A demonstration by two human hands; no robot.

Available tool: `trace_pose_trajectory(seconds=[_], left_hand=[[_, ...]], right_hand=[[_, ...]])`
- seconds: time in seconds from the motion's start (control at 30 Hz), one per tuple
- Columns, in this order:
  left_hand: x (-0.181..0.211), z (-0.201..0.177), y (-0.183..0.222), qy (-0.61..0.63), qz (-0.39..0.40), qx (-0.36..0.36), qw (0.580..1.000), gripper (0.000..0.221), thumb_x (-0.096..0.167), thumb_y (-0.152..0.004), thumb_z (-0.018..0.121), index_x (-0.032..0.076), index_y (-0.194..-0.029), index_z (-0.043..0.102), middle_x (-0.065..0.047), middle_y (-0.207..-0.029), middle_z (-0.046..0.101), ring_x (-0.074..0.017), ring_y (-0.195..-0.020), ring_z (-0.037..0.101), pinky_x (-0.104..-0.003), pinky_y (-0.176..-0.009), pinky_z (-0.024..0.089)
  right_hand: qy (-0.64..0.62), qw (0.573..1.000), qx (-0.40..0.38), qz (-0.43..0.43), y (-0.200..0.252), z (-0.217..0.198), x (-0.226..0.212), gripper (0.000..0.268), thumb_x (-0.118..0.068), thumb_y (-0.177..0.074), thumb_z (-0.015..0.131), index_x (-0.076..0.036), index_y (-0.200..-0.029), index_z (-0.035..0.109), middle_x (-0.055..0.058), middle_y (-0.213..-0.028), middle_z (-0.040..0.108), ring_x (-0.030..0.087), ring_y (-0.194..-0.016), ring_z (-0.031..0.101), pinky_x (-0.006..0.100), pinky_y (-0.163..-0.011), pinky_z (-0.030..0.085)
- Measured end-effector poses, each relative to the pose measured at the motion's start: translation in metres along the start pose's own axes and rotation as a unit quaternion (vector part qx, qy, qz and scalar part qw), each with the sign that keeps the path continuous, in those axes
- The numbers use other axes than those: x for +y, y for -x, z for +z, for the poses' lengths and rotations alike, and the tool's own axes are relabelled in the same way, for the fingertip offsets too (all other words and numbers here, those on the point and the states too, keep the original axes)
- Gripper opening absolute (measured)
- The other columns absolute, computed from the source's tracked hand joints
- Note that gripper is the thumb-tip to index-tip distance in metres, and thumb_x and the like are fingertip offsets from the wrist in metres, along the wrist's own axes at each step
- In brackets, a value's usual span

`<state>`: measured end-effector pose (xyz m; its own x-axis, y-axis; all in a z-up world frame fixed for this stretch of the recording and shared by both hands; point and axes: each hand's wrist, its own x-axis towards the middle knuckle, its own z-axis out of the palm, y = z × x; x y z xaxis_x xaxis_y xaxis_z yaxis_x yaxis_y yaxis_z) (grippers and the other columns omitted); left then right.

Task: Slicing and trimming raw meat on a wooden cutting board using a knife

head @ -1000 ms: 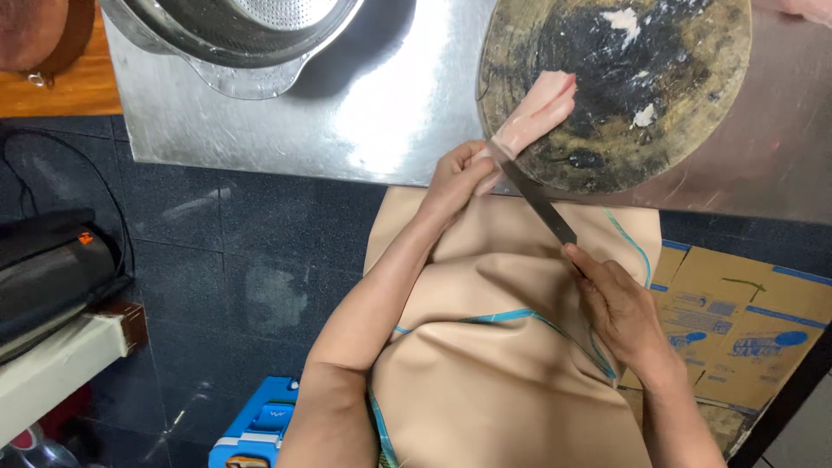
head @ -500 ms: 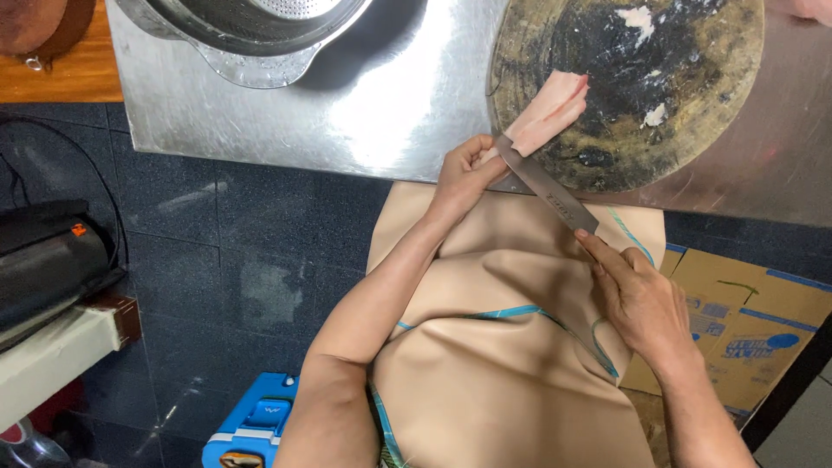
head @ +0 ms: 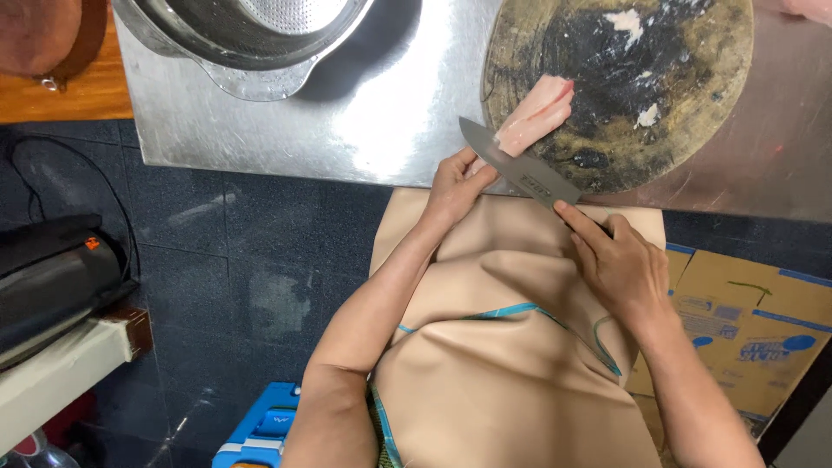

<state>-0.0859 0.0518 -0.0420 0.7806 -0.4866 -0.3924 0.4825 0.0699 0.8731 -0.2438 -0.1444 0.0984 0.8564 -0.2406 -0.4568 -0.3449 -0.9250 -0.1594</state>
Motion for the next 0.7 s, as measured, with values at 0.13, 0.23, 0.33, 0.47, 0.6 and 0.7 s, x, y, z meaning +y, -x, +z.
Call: trace_pose_trajectory(seconds=[0.13,0.23,0.33,0.47,0.6,0.7], left_hand=[[-0.002,-0.008,-0.007,-0.03,-0.002,0.0,1.0,0.025,0.013,-0.088,0.07,0.011,-0.112,0.077,0.005,-0.106,0.074,-0.0041,-0.099,0.063,-0.021,-0.089,0.048],[-0.003,-0.008,-0.006,-0.047,-0.024,-0.016,0.998,0.023,0.017,-0.09,0.073,0.012,-0.112,0.076,0.006,-0.096,0.072,-0.0036,-0.087,0.061,-0.019,-0.079,0.046],[0.014,-0.001,0.002,-0.089,-0.011,-0.033,0.995,0.018,0.02,-0.094,0.066,0.014,-0.109,0.074,0.008,-0.094,0.068,-0.0032,-0.087,0.058,-0.02,-0.08,0.043],[0.028,0.004,0.007,-0.142,-0.009,-0.02,0.99,0.013,0.021,-0.093,0.064,0.013,-0.099,0.072,0.005,-0.09,0.063,-0.0057,-0.086,0.055,-0.022,-0.08,0.041],[0.031,-0.012,-0.004,-0.186,-0.036,-0.004,0.982,0.035,0.028,-0.09,0.069,0.009,-0.119,0.076,-0.003,-0.118,0.076,-0.0121,-0.107,0.068,-0.027,-0.092,0.05],[0.028,-0.015,-0.009,-0.188,-0.088,-0.003,0.978,0.034,0.026,-0.087,0.067,0.014,-0.117,0.077,0.004,-0.105,0.075,-0.0072,-0.094,0.065,-0.021,-0.086,0.046]], right_hand=[[0.039,0.999,-0.012,0.019,0.014,0.001,0.015,0.053,-0.044,-0.102,0.054,-0.055,-0.153,0.048,0.005,-0.098,0.057,0.032,-0.094,0.07,0.053,-0.064,0.057],[0.062,0.997,0.018,0.039,0.018,0.006,0.022,0.048,-0.048,-0.104,0.053,-0.055,-0.152,0.052,0.009,-0.088,0.05,0.042,-0.073,0.069,0.054,-0.05,0.05],[0.069,0.997,0.02,0.019,0.008,0.018,0.026,0.056,-0.049,-0.1,0.058,-0.056,-0.154,0.047,0.007,-0.094,0.055,0.033,-0.083,0.07,0.051,-0.057,0.057],[0.059,0.995,0.079,-0.025,-0.009,0.007,0.003,0.05,-0.041,-0.105,0.054,-0.051,-0.154,0.052,0.002,-0.098,0.062,0.031,-0.075,0.071,0.046,-0.052,0.054],[0.055,0.997,0.051,-0.001,-0.008,0.007,0.011,0.05,-0.047,-0.105,0.048,-0.053,-0.155,0.05,0.005,-0.091,0.061,0.039,-0.076,0.071,0.053,-0.059,0.057],[0.009,0.998,-0.024,0.052,0.003,-0.003,0.019,0.054,-0.047,-0.102,0.051,-0.052,-0.155,0.046,0.01,-0.099,0.059,0.04,-0.092,0.071,0.058,-0.067,0.057]])
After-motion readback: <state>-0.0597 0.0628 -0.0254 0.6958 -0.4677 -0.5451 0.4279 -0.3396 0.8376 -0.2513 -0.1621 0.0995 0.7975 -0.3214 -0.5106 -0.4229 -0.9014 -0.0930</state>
